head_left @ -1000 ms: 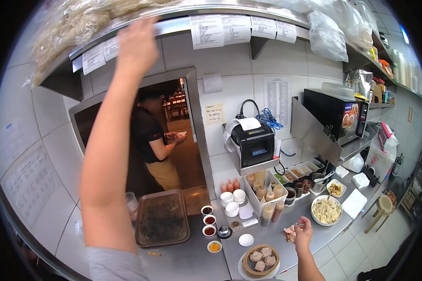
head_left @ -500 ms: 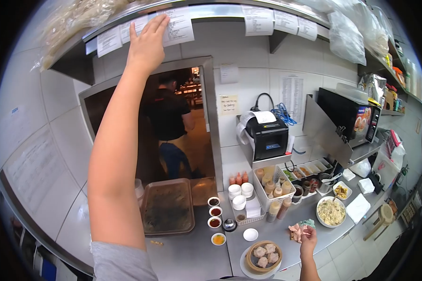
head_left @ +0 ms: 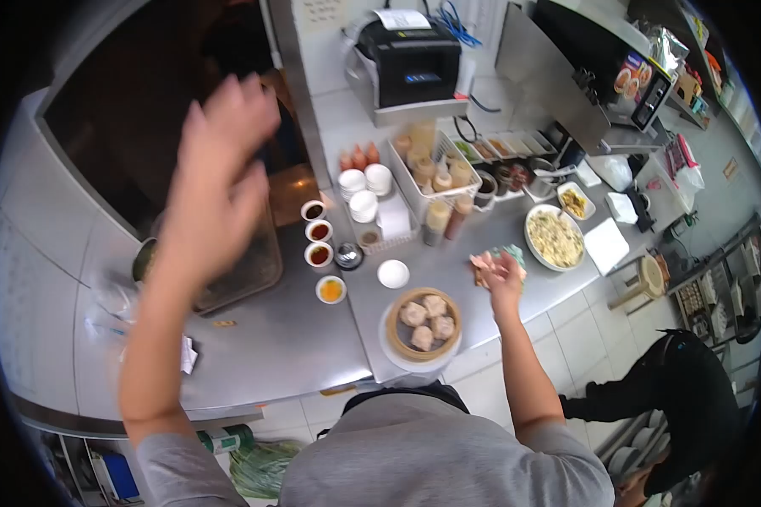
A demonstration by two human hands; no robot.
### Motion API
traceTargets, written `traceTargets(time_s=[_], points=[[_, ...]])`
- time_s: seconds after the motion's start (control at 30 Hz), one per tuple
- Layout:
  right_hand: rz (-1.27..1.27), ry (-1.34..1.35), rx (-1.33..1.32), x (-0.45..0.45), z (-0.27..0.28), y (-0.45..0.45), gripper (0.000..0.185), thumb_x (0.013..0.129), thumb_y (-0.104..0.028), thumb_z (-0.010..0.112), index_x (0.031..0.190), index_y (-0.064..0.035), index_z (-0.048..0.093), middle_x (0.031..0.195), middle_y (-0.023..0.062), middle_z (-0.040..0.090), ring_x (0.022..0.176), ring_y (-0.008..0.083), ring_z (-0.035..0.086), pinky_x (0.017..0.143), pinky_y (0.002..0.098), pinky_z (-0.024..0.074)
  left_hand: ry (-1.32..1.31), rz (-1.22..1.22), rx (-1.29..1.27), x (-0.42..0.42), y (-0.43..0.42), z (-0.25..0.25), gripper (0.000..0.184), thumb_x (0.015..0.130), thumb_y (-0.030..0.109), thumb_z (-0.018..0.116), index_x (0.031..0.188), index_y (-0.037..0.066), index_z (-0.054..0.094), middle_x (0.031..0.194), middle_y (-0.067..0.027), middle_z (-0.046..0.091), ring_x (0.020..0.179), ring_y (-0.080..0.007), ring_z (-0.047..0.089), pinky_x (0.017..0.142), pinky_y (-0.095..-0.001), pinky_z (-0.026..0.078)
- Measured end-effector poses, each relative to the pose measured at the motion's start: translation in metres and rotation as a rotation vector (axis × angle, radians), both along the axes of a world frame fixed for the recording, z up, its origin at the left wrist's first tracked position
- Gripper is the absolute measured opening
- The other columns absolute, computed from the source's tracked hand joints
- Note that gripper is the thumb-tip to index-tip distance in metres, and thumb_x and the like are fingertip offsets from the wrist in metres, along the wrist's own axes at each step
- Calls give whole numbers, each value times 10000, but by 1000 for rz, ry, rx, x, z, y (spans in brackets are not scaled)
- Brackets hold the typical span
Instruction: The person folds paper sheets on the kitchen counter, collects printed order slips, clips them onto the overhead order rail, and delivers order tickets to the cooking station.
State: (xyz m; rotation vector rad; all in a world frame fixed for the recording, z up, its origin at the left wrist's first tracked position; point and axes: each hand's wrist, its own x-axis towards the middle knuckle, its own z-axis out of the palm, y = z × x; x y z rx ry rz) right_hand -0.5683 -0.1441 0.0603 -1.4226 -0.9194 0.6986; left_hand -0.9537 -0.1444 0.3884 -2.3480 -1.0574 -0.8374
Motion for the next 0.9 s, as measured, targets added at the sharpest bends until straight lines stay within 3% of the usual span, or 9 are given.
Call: traceTargets(time_s=[0.07, 0.13, 0.23, 0.4, 0.53, 0.63, 0.7, 0.77, 0.9], points=[[5, -188, -50, 7, -16, 32, 681, 692, -43, 716, 1294, -23, 399, 1131, 108, 533, 979, 197, 540, 839, 294, 455, -71, -62, -477, 6, -25, -101, 531, 767, 61, 574, 1289, 102, 483, 1378, -132, 416, 1339, -320, 299, 1108, -509, 131], [-20, -380, 10, 10, -26, 65, 731, 647, -45, 737, 1293, -17, 396, 1139, 118, 529, 1010, 227, 528, 846, 319, 453, -434, -64, -897, 18, -50, -200, 527, 794, 61, 599, 1303, 96, 468, 1356, -137, 431, 1292, -319, 365, 1079, -452, 256], [-14, -430, 165, 4, -19, 114, 730, 636, -51, 746, 1282, -12, 409, 1174, 136, 533, 1070, 254, 516, 868, 345, 442, -877, 134, -1172, 58, -93, -298, 489, 817, 26, 591, 1289, 82, 477, 1279, -95, 503, 1198, -239, 470, 992, -372, 368], [308, -75, 87, 15, -61, 183, 616, 698, -110, 747, 1231, -12, 454, 1171, 154, 571, 1079, 255, 544, 893, 348, 427, -1261, 207, -1190, 111, -130, -335, 441, 840, 0, 563, 1271, 60, 487, 1248, -88, 521, 1153, -188, 498, 930, -320, 405], [471, -133, 43, 15, 12, 125, 560, 706, -172, 740, 1191, -41, 494, 1071, 136, 603, 957, 253, 583, 829, 347, 451, -1290, 341, -1035, 99, -136, -328, 415, 848, -12, 537, 1257, 43, 493, 1206, -83, 548, 1104, -179, 527, 884, -301, 430], [842, -908, 284, 28, 62, 80, 557, 663, -149, 720, 1178, -74, 520, 963, 121, 590, 873, 283, 576, 773, 382, 461, -1296, 399, -916, 101, -135, -327, 391, 849, -3, 537, 1237, 31, 508, 1178, -81, 566, 1045, -171, 550, 842, -300, 452], [1033, -1186, 368, 21, 98, 49, 541, 607, -148, 714, 1127, -113, 566, 884, 102, 557, 859, 286, 554, 756, 400, 440, -1276, 421, -894, 104, -130, -330, 373, 852, 20, 535, 1225, 13, 514, 1168, -83, 570, 984, -156, 562, 809, -295, 466], [1154, -1394, 422, 13, 115, 25, 447, 646, -138, 679, 1086, -144, 601, 864, 68, 536, 885, 240, 533, 768, 380, 390, -1226, 442, -909, 108, -120, -333, 365, 860, 56, 529, 1218, -13, 512, 1169, -85, 566, 909, -130, 569, 775, -284, 480], [1204, -1579, 595, -13, 105, 5, 277, 739, -129, 582, 1012, -162, 608, 852, 46, 533, 896, 213, 528, 766, 359, 367, -1129, 539, -928, 126, -90, -326, 339, 826, 114, 590, 1147, 3, 580, 1078, -140, 619, 817, -205, 612, 764, -307, 482]])
